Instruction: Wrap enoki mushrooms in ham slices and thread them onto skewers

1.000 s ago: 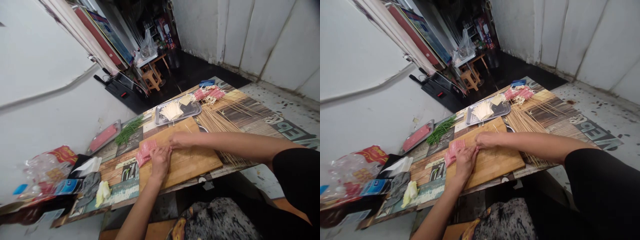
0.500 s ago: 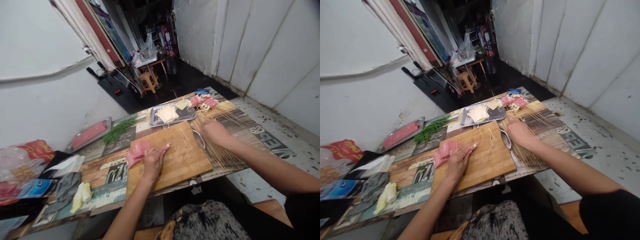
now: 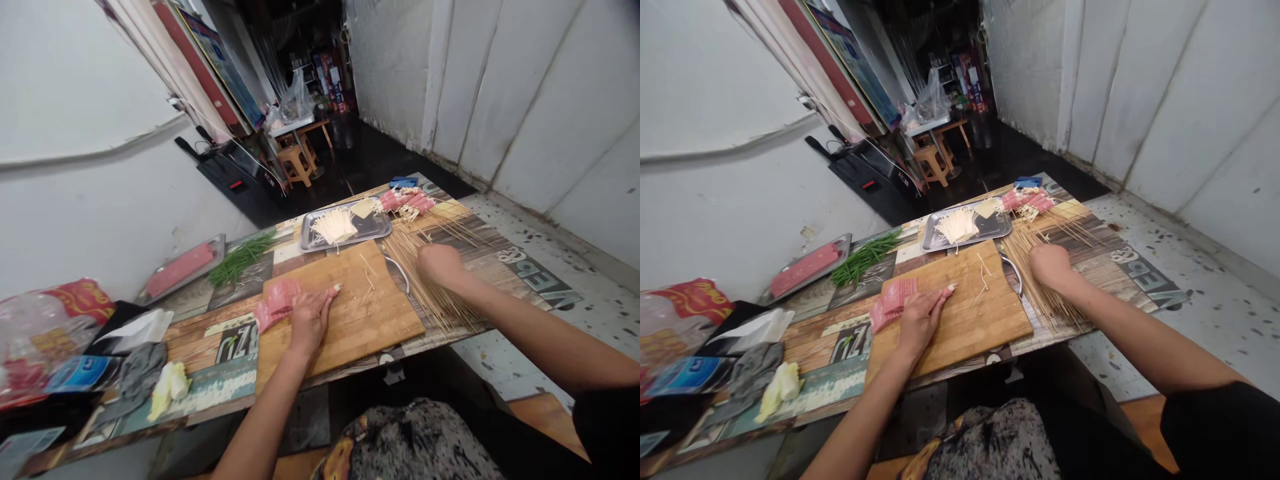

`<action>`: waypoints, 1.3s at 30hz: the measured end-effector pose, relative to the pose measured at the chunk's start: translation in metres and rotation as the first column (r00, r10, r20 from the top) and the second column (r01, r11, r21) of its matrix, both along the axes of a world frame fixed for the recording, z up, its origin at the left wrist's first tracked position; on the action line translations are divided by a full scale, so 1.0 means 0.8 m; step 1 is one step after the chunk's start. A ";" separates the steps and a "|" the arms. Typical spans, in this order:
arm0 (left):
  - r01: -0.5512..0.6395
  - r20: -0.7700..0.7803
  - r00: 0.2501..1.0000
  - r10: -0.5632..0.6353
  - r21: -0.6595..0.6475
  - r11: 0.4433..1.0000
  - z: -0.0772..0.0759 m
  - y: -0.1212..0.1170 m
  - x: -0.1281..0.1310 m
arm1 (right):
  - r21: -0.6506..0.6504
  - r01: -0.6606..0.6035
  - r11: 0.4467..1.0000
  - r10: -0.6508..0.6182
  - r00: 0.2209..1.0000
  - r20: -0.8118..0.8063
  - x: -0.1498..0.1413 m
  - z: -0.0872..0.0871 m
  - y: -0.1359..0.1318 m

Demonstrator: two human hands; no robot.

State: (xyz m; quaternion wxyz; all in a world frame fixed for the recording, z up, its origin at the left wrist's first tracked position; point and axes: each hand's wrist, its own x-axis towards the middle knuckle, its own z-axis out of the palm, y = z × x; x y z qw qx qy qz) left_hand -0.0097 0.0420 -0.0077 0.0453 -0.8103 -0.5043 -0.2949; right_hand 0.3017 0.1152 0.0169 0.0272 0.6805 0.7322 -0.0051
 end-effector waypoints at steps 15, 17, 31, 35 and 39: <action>0.040 0.050 0.998 -0.038 -0.040 0.998 -0.002 0.007 -0.004 | 0.084 -0.510 0.856 0.498 0.771 -0.397 -0.089 -0.002 -0.166; 0.048 0.045 0.998 -0.046 -0.046 0.998 -0.002 0.007 -0.004 | 0.058 -0.486 0.872 0.467 0.792 -0.394 -0.097 0.001 -0.161; 0.044 0.052 0.998 -0.041 -0.065 0.997 0.002 0.005 0.000 | -0.096 -0.458 0.884 0.406 0.851 -0.332 -0.130 0.009 -0.138; 0.037 0.049 0.998 -0.035 -0.048 0.998 0.003 0.005 0.001 | -0.104 -0.456 0.884 0.404 0.856 -0.323 -0.132 0.010 -0.137; 0.038 0.037 0.999 -0.036 -0.060 0.997 0.004 0.005 0.001 | -0.111 -0.448 0.887 0.398 0.864 -0.310 -0.135 0.007 -0.136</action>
